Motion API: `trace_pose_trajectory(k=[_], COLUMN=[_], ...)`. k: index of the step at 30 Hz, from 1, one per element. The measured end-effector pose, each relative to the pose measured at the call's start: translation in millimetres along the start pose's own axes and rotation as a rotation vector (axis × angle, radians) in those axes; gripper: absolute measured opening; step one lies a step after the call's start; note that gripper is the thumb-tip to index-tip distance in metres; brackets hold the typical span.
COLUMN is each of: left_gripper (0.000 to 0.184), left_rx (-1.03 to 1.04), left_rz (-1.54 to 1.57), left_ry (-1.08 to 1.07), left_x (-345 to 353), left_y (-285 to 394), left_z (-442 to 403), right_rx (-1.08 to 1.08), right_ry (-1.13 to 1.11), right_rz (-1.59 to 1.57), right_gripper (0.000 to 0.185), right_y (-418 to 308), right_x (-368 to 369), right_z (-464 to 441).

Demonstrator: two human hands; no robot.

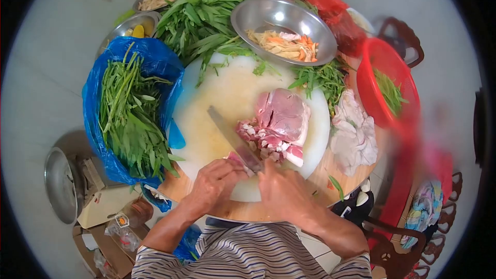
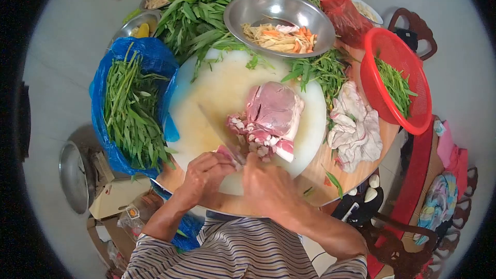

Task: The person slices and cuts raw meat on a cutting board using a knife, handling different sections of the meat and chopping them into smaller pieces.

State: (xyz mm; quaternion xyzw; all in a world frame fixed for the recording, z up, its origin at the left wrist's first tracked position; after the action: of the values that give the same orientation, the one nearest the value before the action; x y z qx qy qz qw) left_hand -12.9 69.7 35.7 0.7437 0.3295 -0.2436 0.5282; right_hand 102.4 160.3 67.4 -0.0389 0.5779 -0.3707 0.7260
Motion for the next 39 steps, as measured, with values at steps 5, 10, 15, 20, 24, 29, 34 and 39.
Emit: trace_pose_trajectory(k=[5,10,15,20,24,29,34,39], left_gripper=[0.038,0.037,0.035,0.032,0.033,0.037,0.037,0.035], left_rx=[0.039,0.024,0.036,-0.006,-0.02,-0.028,-0.034,-0.02], left_rz=[0.009,-0.016,-0.023,0.004,0.019,0.049,0.062,0.047], left_ry=[0.008,-0.037,-0.02,-0.055,-0.06,-0.047,-0.057,-0.005], left_x=[-1.7,3.7,5.4,3.3,6.1,3.2,-0.6,5.1], left_y=[6.0,2.7,2.1,1.8,-1.3,-2.4,3.2,-1.7], left_z=[-1.8,0.9,1.2,-1.6,-1.3,-1.0,-3.9,0.4], right_rx=[0.029,-0.019,-0.027,-0.04,0.092,0.025,-0.032,0.004], right_ry=[0.042,-0.049,-0.079,-0.117,-0.191,-0.233,-0.037,-0.198], right_rz=[-0.083,-0.027,-0.009,-0.025,-0.057,-0.097,-0.102,-0.077], right_gripper=[0.02,0.019,0.018,0.019,0.02,0.024,0.02,0.024], right_y=[4.9,-3.3,2.6,4.6,10.1,2.6,-8.4,3.0], right_x=[-23.1,-6.4,1.3,1.9,-3.1,4.6,3.6,-4.5], right_z=[27.6,42.2,43.8,57.7,75.5,31.8,-5.5,58.1])
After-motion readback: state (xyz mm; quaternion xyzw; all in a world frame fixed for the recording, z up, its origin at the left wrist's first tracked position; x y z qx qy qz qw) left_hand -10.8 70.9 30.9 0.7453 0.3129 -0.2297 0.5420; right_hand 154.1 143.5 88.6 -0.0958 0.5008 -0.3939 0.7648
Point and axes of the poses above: each hand's wrist, its own z-axis away from the middle knuckle, its own x-axis out of the palm, y = z × x, the point moved 8 cm from there along -z, towards the middle knuckle, and after that the axes turned 10 degrees about -y, right-handed, at the moved point
